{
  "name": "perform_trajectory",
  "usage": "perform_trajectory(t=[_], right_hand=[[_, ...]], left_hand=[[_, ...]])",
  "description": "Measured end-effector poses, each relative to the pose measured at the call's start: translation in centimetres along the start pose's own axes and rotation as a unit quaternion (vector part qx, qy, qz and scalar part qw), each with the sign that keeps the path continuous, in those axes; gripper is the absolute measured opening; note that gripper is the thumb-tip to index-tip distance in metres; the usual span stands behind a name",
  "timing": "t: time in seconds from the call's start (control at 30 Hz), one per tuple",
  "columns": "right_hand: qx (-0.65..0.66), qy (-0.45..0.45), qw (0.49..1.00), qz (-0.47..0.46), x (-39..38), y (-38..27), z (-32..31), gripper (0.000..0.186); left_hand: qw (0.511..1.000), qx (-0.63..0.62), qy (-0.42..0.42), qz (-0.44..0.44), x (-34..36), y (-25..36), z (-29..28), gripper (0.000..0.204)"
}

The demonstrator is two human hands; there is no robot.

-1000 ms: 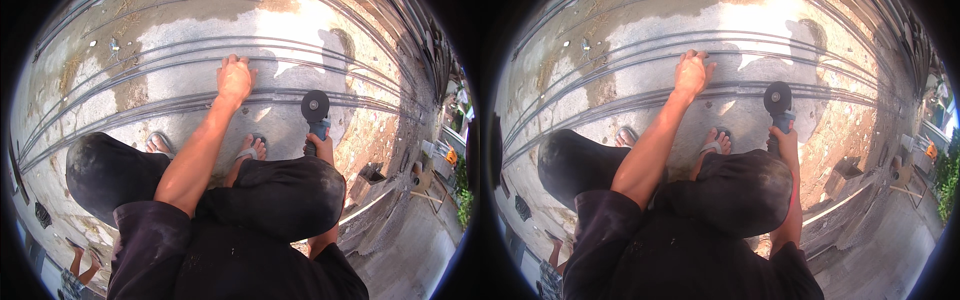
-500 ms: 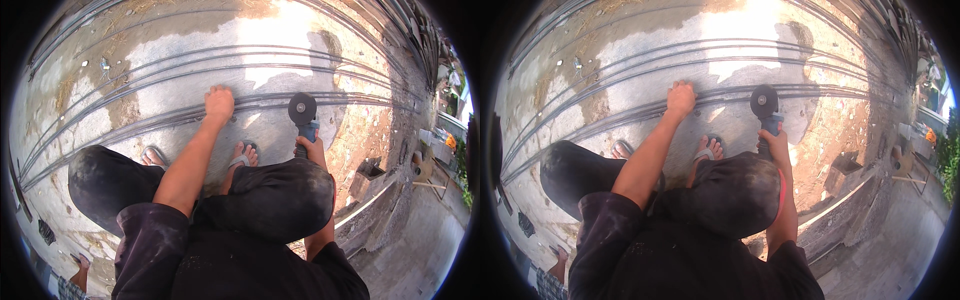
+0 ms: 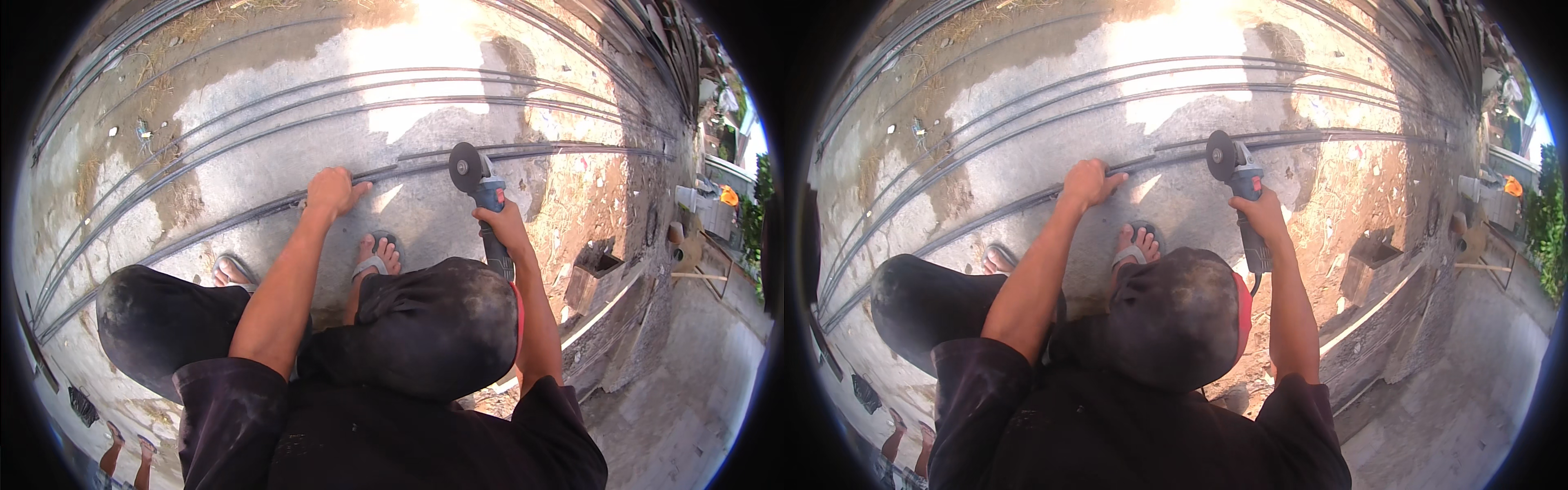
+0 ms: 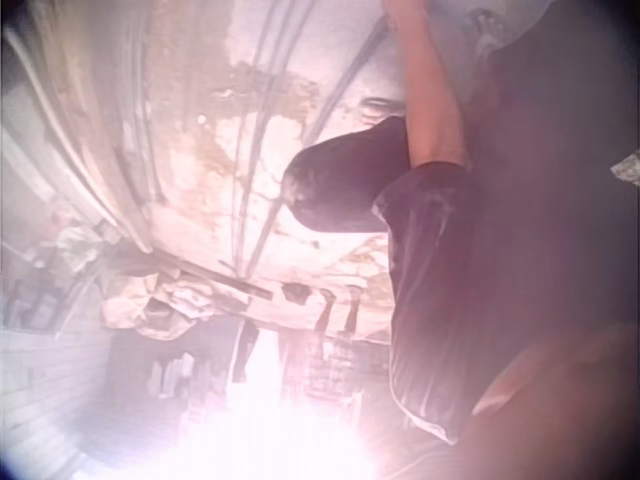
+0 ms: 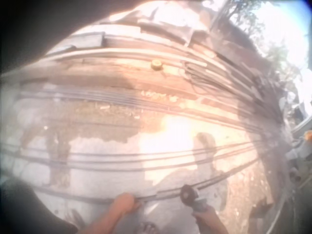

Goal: The person prepares an angle grinder by plugging it in and then uses it to cut several long metal rods laid out on the ground. The person holds the rods with one hand while operating the grinder with the other, creating sparks as the metal is severed.

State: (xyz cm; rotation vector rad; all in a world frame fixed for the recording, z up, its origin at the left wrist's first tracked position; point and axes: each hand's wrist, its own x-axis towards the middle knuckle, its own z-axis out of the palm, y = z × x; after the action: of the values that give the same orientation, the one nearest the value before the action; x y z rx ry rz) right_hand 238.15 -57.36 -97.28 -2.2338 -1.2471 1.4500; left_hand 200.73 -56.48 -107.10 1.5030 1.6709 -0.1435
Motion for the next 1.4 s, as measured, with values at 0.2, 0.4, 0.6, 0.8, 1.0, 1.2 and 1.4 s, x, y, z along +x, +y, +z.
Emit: perform_trajectory(t=[0.2, 0.4, 0.6, 0.8, 1.0, 1.2, 1.4], right_hand=[[-0.025, -0.016, 0.999, 0.038, 1.3, 1.5, 0.2, 0.041], [-0.043, -0.024, 0.998, 0.047, 1.2, 1.1, 0.2, 0.044], [-0.046, -0.017, 0.999, 0.023, 1.8, 1.5, 0.3, 0.037], [-0.049, -0.003, 0.999, 0.008, 3.0, 1.2, 0.9, 0.040], [-0.049, -0.007, 0.999, 0.009, 3.4, 1.7, 1.1, 0.042], [-0.017, -0.001, 1.000, -0.007, 2.2, 2.2, 1.7, 0.027], [-0.038, -0.001, 0.999, -0.010, 2.3, 4.1, 1.3, 0.038]], left_hand=[[1.000, -0.008, 0.027, 0.001, -0.4, 0.3, 0.5, 0.068], [0.998, -0.025, 0.050, 0.003, -0.8, 0.2, 1.0, 0.070], [0.998, -0.036, 0.057, 0.010, -0.6, 0.3, 1.3, 0.069], [0.996, -0.047, 0.074, 0.021, -0.7, -0.1, 1.7, 0.068], [0.998, -0.043, 0.052, 0.001, -0.9, 0.4, 1.3, 0.066], [0.997, -0.052, 0.051, -0.019, -0.7, 0.0, 1.4, 0.065], [0.998, -0.048, 0.039, -0.017, -0.4, 0.2, 1.3, 0.065]])
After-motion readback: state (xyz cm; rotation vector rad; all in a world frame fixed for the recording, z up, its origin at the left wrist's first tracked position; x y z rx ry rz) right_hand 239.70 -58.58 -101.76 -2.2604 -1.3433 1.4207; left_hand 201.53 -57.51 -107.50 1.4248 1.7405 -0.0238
